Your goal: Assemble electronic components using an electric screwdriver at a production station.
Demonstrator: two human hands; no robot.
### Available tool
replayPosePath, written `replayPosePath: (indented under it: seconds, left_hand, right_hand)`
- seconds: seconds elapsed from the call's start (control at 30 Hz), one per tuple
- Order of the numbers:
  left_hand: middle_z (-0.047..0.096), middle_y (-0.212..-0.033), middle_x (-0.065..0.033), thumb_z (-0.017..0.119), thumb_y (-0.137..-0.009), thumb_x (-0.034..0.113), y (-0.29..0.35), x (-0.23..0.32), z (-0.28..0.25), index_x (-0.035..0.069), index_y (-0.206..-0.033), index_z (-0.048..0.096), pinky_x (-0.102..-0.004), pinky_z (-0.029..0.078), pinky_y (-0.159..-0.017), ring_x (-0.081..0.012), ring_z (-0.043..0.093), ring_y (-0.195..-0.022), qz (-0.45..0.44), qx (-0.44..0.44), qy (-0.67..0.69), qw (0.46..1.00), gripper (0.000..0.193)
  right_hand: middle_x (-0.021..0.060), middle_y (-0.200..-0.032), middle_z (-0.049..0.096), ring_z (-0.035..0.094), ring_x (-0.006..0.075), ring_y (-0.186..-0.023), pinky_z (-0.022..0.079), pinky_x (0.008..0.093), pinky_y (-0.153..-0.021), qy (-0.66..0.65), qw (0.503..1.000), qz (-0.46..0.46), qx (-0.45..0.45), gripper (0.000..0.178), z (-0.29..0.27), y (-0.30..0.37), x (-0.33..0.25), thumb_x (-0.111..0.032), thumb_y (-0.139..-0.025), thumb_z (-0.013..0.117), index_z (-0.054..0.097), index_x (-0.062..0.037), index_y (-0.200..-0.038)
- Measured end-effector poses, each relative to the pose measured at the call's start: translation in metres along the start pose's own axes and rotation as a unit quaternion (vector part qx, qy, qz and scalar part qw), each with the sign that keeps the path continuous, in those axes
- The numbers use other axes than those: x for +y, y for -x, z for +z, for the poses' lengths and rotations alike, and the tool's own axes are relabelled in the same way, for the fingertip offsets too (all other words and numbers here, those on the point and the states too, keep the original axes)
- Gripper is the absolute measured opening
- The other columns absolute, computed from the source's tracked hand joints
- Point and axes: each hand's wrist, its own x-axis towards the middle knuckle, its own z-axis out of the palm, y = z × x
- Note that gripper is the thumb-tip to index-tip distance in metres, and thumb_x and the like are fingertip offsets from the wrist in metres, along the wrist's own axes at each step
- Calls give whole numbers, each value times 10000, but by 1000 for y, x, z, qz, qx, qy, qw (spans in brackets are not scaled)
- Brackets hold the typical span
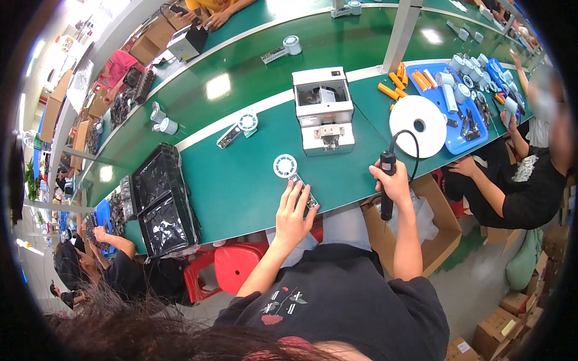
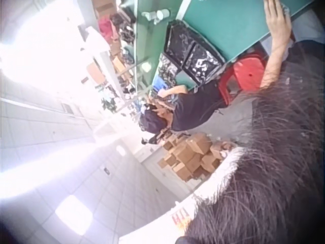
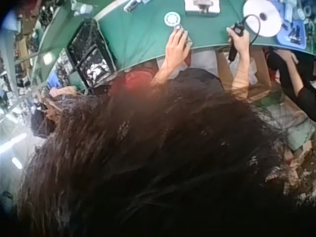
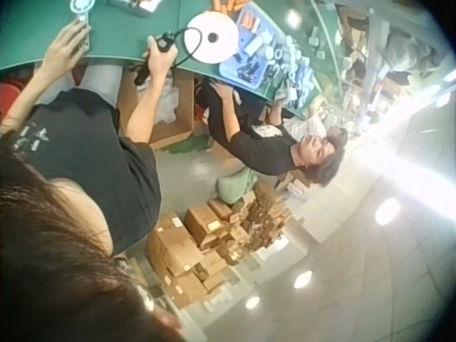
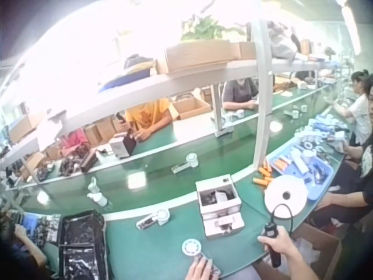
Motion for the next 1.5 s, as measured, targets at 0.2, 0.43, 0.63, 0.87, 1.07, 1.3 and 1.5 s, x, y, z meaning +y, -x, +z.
replayPosePath:
  seconds: [0.2, 0.43, 0.63, 0.87, 1.07, 1.3, 1.5]
  left_hand:
    - [573, -1337, -214, 776, -791, 171, 1, -10, -5, -13, -1287, 609, -457, 455, -1066, -417, 500, -1301, 22, -4, 10, 1000, 555]
    - [563, -1347, -191, 778, -797, 173, 0, -13, -6, 21, -1311, 595, -462, 441, -1070, -394, 476, -1323, 11, -5, 43, 999, 566]
    - [562, -1365, -164, 793, -789, 198, 4, -17, -2, 45, -1257, 643, -460, 447, -1061, -381, 487, -1313, 10, 24, 51, 998, 515]
    - [591, -1336, -155, 804, -778, 228, 5, -19, 5, 43, -1220, 668, -451, 470, -1030, -365, 514, -1293, 28, 42, 17, 999, 498]
    - [593, -1329, -153, 804, -776, 240, 4, -19, 4, 43, -1208, 675, -444, 474, -1024, -356, 518, -1287, 30, 49, 23, 998, 492]
    - [595, -1325, -138, 805, -777, 247, 5, -20, 0, 50, -1221, 670, -435, 468, -1040, -348, 516, -1292, 12, 52, 33, 998, 504]
    - [593, -1340, -128, 798, -783, 261, 4, -21, 0, 46, -1243, 656, -423, 458, -1055, -326, 515, -1305, 15, 48, 31, 998, 527]
  right_hand:
    - [33, -681, 581, 554, 97, -471, 453, 248, -434, 6, 1000, -4, -4, 199, -1, -3, 1, -137, -864, 738, 592, -2, -873]
    - [38, -676, 586, 544, 107, -465, 427, 250, -426, -48, 999, -3, 14, 160, -1, -3, -22, -96, -859, 739, 607, -13, -892]
    - [42, -666, 593, 574, 117, -528, 442, 242, -529, -87, 974, -209, 4, 116, 31, 5, -118, -29, -858, 703, 595, -4, -893]
    - [39, -719, 617, 603, 104, -562, 464, 233, -515, -132, 912, -387, -31, 130, 91, -27, -189, -3, -841, 729, 601, -14, -861]
    - [22, -655, 610, 587, 87, -526, 452, 230, -475, -102, 916, -387, -25, 180, 124, -62, -188, -11, -836, 753, 583, -10, -781]
    - [37, -657, 600, 588, 125, -527, 462, 260, -514, -49, 945, -319, -45, 120, 132, -58, -171, 1, -842, 707, 590, -17, -829]
    - [80, -737, 611, 619, 148, -575, 506, 281, -541, -110, 936, -326, -75, 120, 155, -16, -165, 50, -841, 662, 561, -2, -881]
